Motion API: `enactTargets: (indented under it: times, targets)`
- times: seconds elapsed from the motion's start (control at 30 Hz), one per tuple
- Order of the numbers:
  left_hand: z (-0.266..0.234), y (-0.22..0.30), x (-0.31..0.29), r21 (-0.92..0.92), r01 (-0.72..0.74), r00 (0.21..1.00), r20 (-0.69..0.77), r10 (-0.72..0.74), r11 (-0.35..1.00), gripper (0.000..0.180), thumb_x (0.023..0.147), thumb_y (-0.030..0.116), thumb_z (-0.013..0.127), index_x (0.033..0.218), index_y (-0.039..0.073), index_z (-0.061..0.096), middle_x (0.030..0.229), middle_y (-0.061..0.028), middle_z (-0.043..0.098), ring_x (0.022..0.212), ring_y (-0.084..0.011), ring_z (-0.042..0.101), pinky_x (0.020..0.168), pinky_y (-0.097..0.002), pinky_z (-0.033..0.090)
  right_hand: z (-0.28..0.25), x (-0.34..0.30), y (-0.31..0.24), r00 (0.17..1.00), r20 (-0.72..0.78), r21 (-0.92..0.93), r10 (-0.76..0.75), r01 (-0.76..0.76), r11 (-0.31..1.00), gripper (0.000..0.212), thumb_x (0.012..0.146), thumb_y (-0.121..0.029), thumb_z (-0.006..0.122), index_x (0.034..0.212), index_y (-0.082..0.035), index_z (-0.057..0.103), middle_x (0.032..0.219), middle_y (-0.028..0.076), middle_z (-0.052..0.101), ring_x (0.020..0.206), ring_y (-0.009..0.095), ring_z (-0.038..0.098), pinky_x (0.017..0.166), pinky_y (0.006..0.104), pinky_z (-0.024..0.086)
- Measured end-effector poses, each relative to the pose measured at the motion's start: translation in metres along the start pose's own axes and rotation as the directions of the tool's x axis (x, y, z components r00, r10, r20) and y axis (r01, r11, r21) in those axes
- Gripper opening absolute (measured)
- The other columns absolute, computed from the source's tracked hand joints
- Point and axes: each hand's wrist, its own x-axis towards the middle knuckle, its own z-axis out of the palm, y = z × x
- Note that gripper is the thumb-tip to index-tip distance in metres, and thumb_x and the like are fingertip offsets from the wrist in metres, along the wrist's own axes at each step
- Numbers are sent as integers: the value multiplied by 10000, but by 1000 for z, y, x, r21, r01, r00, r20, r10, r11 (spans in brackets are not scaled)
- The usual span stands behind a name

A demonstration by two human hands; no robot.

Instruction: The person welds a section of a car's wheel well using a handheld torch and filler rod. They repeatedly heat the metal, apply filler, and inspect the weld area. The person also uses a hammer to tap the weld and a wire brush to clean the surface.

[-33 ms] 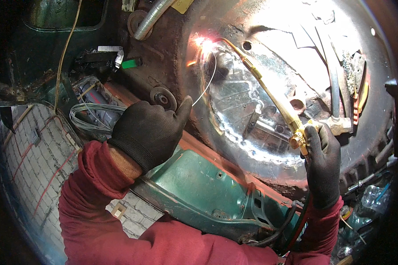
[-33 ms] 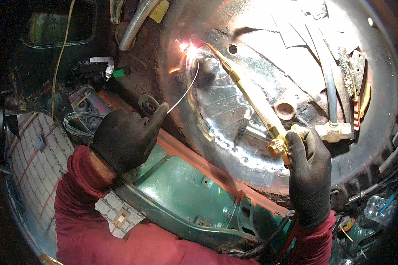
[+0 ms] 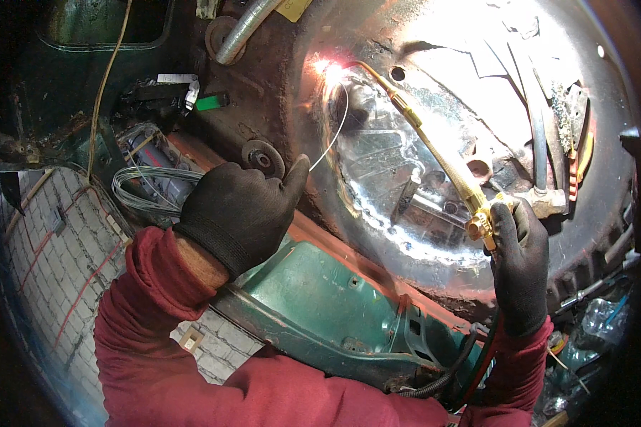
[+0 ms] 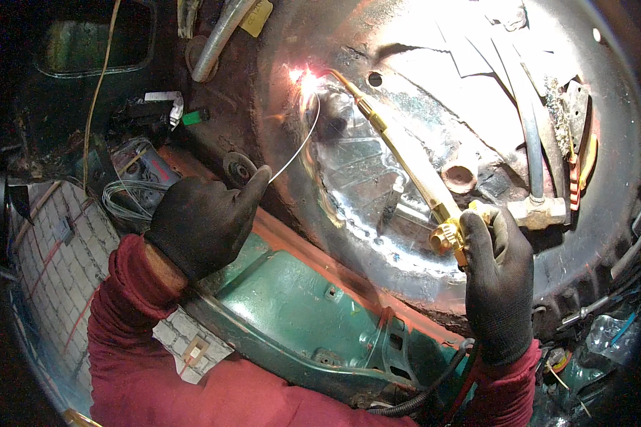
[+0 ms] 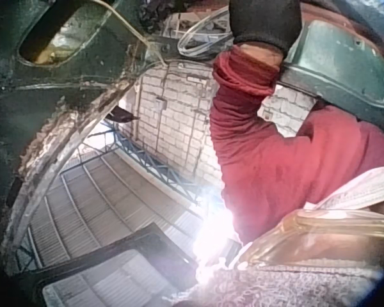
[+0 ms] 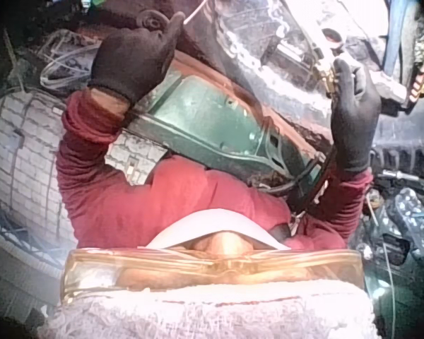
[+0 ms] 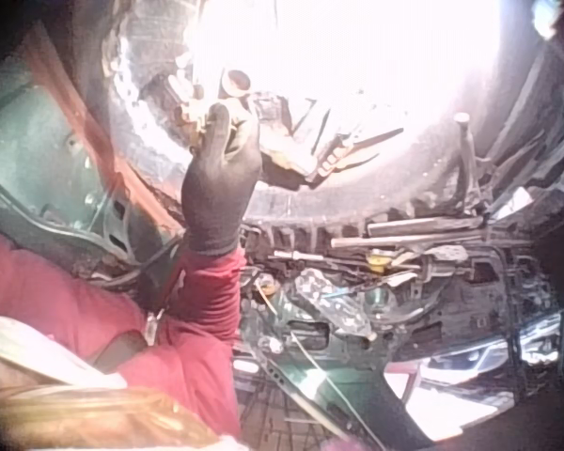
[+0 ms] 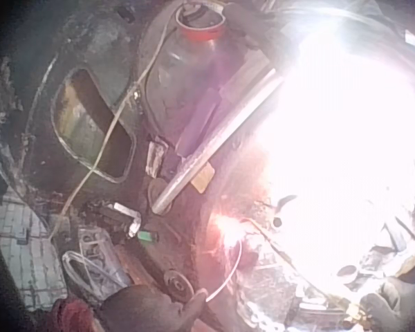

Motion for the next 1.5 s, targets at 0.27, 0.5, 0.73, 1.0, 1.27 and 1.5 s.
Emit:
enactTargets:
  times: [0.27, 0.5, 0.73, 1.0, 1.27, 1.5]
  targets:
    - [-5, -2, 5, -21, 16, 999, 46, -15, 1000, 631, 945, 182, 626, 1538, -14, 536, 756, -141, 740, 625, -283, 735, 567, -431, 587, 0, 2, -2, 999, -7, -31, -38, 37, 999, 328, 1139, -221, 580, 902, 5, 569, 769, 19, 507, 737, 86, 437, 636, 305, 377]
    - [-2, -3, 5, -5, 6, 1000, 17, -6, 1000, 637, 934, 189, 649, 1526, -17, 535, 754, -138, 728, 616, -289, 718, 563, -443, 571, 0, 3, -5, 1000, 14, 3, 7, -7, 1000, 300, 1139, -219, 575, 955, 15, 615, 797, 19, 559, 748, 84, 468, 654, 295, 396]
    - [-1, -2, 4, -14, 20, 999, 36, -19, 1000, 635, 933, 189, 654, 1522, -17, 540, 760, -131, 730, 628, -288, 725, 563, -442, 573, 0, 4, -2, 1000, 12, -22, -23, 23, 999, 301, 1140, -221, 574, 956, 13, 616, 794, 15, 552, 746, 84, 466, 654, 296, 393]
    - [-5, -2, 5, 12, 1, 999, 40, -2, 1000, 617, 950, 178, 625, 1530, -16, 541, 792, -119, 751, 649, -273, 746, 570, -426, 596, 0, 3, 0, 1000, 8, -9, -29, 30, 1000, 304, 1141, -227, 580, 952, 9, 615, 798, 15, 548, 750, 87, 469, 658, 293, 394]
    - [-4, -2, 6, 27, -1, 999, 54, 0, 1000, 603, 960, 177, 622, 1527, -12, 542, 779, -122, 746, 638, -270, 742, 557, -422, 591, -2, 4, 2, 1000, 20, -14, -5, 5, 1000, 302, 1142, -219, 572, 958, 16, 623, 803, 28, 566, 757, 90, 473, 669, 299, 404]
    - [-4, -2, 6, 17, -11, 1000, 18, 10, 1000, 599, 961, 173, 623, 1523, -18, 541, 774, -128, 749, 631, -271, 743, 556, -423, 591, 0, 4, 0, 999, 5, -50, -50, 50, 998, 296, 1139, -213, 573, 967, 23, 624, 804, 33, 570, 760, 92, 477, 672, 303, 407]
